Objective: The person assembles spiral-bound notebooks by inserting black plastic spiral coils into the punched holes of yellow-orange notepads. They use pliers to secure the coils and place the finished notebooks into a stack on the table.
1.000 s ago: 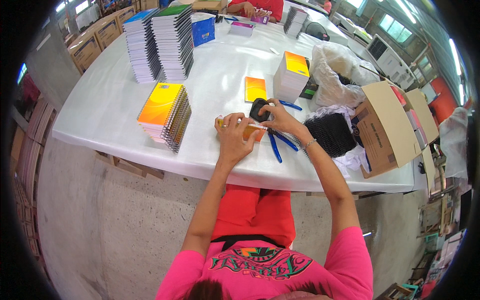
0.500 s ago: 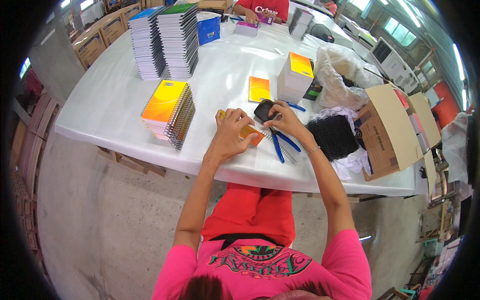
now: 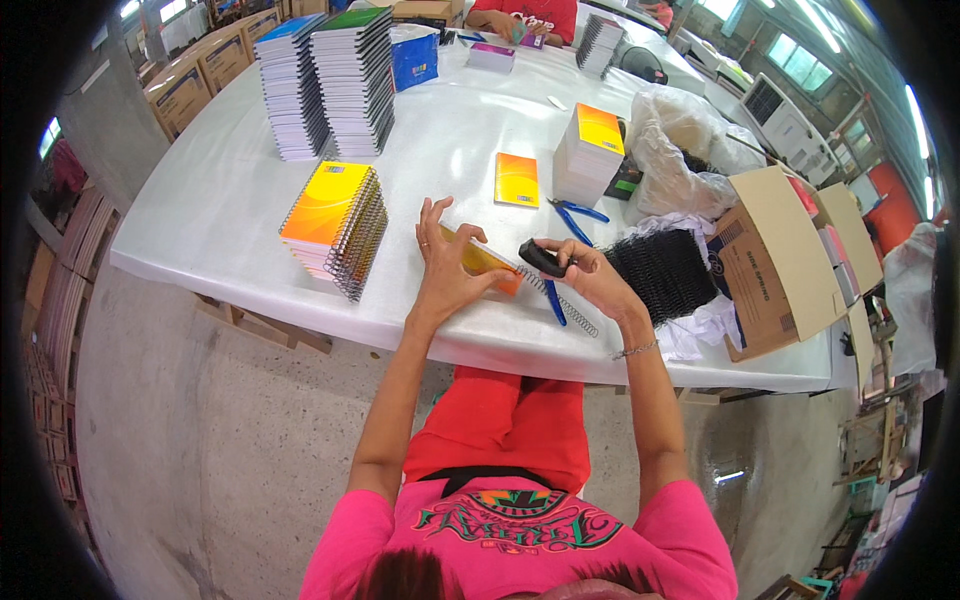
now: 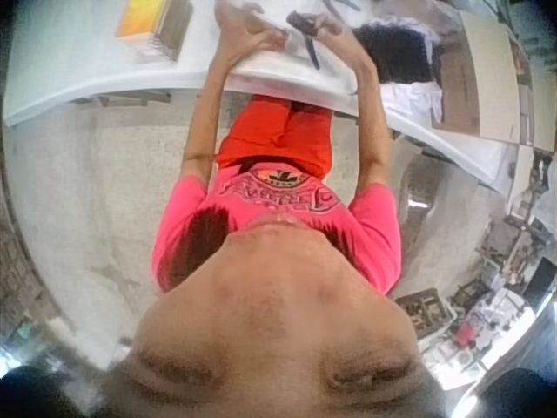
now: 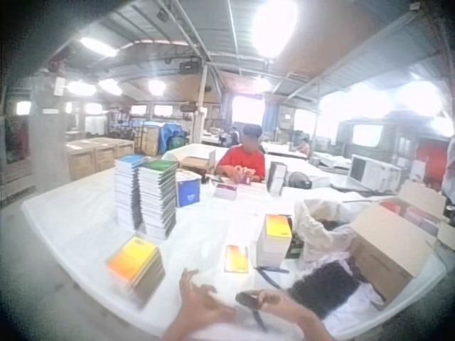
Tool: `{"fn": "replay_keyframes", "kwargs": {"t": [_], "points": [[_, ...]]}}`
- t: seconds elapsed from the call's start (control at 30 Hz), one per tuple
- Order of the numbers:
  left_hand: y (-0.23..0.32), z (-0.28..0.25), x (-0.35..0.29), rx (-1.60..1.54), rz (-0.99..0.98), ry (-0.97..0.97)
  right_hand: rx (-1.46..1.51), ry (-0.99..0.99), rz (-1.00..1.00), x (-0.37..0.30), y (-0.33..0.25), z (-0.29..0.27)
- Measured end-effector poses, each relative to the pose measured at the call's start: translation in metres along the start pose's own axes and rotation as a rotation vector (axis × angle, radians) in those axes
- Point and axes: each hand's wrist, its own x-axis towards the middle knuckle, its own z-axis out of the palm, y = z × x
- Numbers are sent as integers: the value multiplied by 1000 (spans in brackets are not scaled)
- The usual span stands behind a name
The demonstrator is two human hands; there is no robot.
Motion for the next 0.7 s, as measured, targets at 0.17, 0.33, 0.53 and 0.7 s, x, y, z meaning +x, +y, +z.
{"fn": "replay_keyframes", "kwargs": {"t": [0.17,0.33,0.53,0.7], "points": [[-4,1,4,-204,-116,-79,131,-27,53,-8,8,1],[-10,3,2,-199,-164,-84,91,-30,135,-9,17,-2],[-11,2,2,-236,-165,-155,344,-163,36,-13,18,-8],[-8,1,0,-279,-158,-175,328,-161,14,-17,16,-12]]}}
